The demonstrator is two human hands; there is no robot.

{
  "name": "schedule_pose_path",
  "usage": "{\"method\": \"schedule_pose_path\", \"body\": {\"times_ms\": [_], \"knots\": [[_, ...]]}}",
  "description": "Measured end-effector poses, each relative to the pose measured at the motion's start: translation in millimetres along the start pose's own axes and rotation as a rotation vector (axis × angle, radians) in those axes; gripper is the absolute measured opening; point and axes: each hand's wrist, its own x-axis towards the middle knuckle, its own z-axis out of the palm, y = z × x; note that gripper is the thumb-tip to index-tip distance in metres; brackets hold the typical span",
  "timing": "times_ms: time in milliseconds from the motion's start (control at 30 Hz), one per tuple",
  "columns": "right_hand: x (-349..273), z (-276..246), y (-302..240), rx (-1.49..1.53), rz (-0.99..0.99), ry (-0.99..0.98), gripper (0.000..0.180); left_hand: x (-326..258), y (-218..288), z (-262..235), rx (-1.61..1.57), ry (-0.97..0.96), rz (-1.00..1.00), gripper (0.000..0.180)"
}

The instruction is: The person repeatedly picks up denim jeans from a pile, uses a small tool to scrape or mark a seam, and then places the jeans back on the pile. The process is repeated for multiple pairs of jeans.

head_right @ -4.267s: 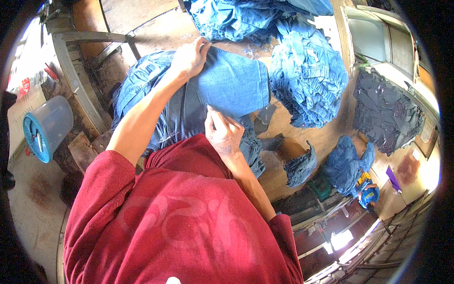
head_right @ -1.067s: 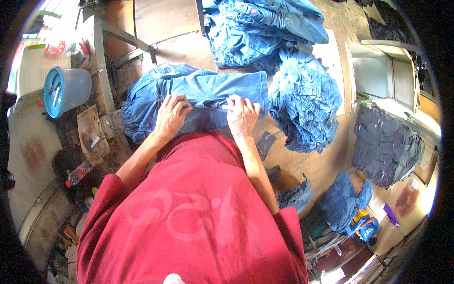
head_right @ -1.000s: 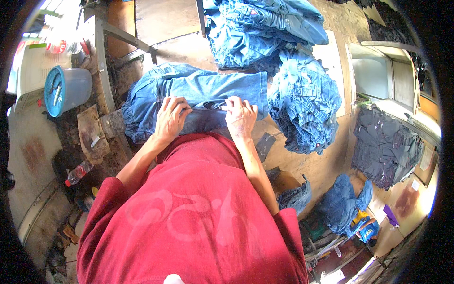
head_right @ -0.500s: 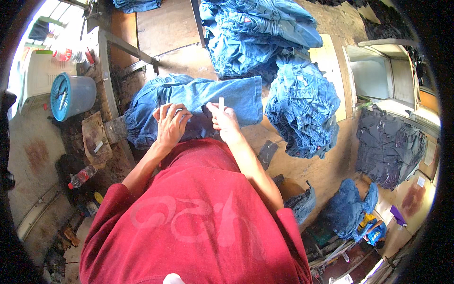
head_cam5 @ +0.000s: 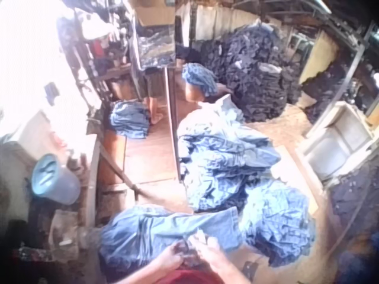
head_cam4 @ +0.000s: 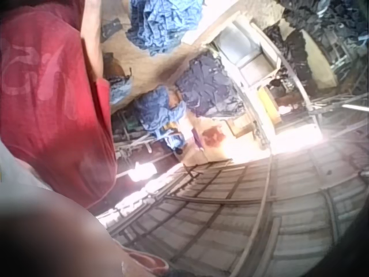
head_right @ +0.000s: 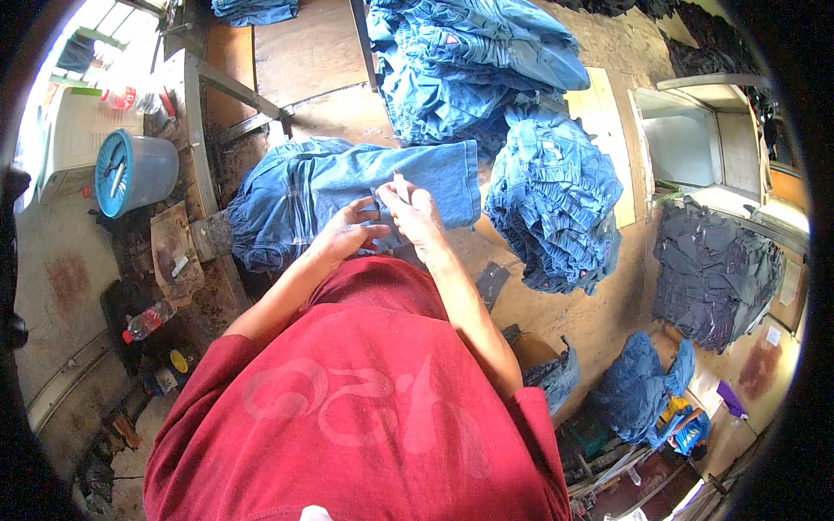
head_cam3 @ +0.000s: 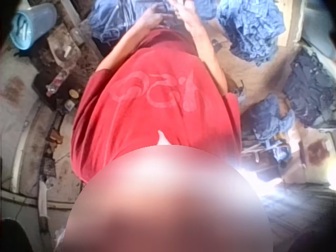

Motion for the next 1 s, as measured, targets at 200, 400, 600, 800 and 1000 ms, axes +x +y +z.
{"method": "schedule_pose_path", "body": {"times_ms": [200,400,600,800,1000], "knots": [[-11,-15,11,-0.586,-0.139,0.215,0.049,6,-5,-16,0.277,-0.116,0.109,0.072],[-5,-6,41,-0.442,-0.007,0.264,0.054,2,-3,-17,0.139,-0.144,0.122,0.065],[-3,-6,57,-0.197,-0.145,0.243,0.041,9,-2,-30,-0.150,-0.208,-0.114,0.031],[-9,-14,54,-0.235,-0.189,0.228,0.038,5,-12,-24,-0.097,-0.194,-0.026,0.026],[-12,-21,47,-0.246,-0.111,0.183,0.037,-6,-16,-35,-0.332,-0.247,-0.070,0.022]]}}
